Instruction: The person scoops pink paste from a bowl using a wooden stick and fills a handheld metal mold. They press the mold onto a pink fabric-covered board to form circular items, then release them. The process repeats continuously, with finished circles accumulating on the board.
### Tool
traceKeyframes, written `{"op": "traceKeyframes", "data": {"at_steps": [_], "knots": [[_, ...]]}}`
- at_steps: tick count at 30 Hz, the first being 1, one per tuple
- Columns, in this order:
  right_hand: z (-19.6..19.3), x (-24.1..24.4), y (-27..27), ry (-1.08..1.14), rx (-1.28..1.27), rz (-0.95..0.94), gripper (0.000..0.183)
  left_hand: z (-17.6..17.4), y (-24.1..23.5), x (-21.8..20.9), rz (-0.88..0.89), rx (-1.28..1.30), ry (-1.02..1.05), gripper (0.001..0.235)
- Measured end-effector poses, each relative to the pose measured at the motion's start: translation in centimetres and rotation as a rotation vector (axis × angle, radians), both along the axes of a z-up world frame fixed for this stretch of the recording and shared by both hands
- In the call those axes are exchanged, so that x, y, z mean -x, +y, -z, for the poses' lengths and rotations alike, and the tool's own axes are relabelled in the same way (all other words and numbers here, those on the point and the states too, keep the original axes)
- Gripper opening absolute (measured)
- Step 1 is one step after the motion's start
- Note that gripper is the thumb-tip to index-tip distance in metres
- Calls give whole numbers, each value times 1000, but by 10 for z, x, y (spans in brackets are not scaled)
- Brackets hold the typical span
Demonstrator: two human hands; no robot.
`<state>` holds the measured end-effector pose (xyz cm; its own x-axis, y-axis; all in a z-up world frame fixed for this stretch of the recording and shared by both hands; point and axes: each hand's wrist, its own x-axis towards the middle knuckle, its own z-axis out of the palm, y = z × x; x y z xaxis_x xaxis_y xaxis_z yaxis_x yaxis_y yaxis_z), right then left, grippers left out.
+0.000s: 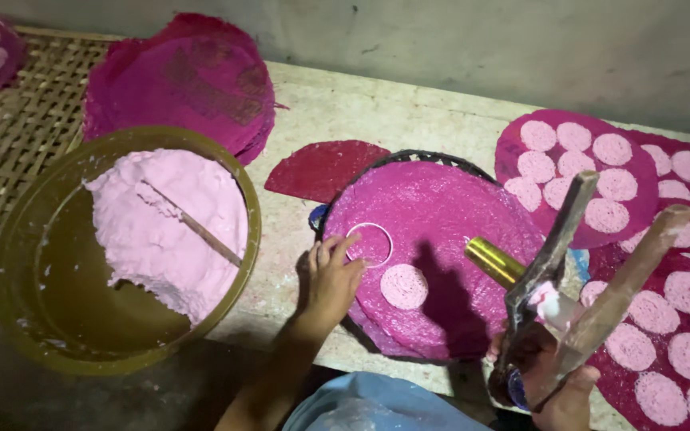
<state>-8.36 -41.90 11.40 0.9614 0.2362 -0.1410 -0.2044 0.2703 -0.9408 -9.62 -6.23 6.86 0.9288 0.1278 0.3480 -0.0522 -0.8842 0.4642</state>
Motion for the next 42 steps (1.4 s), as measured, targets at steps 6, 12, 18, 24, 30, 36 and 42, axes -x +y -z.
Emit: {"op": "traceKeyframes", "data": {"at_steps": [6,12,18,24,30,36,42], "knots": [[14,2,14,-42,-1,-179,119,4,3,9,91,46,73,16],[5,-43,42,66,456,-550,105,-35,26,-38,214,1095,52,81],[-50,-97,83,562,720,-1050,94,-54,34,-80,1121,2408,-107,78],[-102,-150,138,292,1120,-1094,92,-25,39,-116,842,2508,-463,41],[-94,-151,186,161,1220,-1050,89,3,78,-124,990,2519,-558,34],[-96,-144,189,220,1306,-1092,92,23,65,-116,864,2531,-591,31],[-98,-150,178,151,1412,-961,82,37,42,-140,826,2567,-592,27]]}}
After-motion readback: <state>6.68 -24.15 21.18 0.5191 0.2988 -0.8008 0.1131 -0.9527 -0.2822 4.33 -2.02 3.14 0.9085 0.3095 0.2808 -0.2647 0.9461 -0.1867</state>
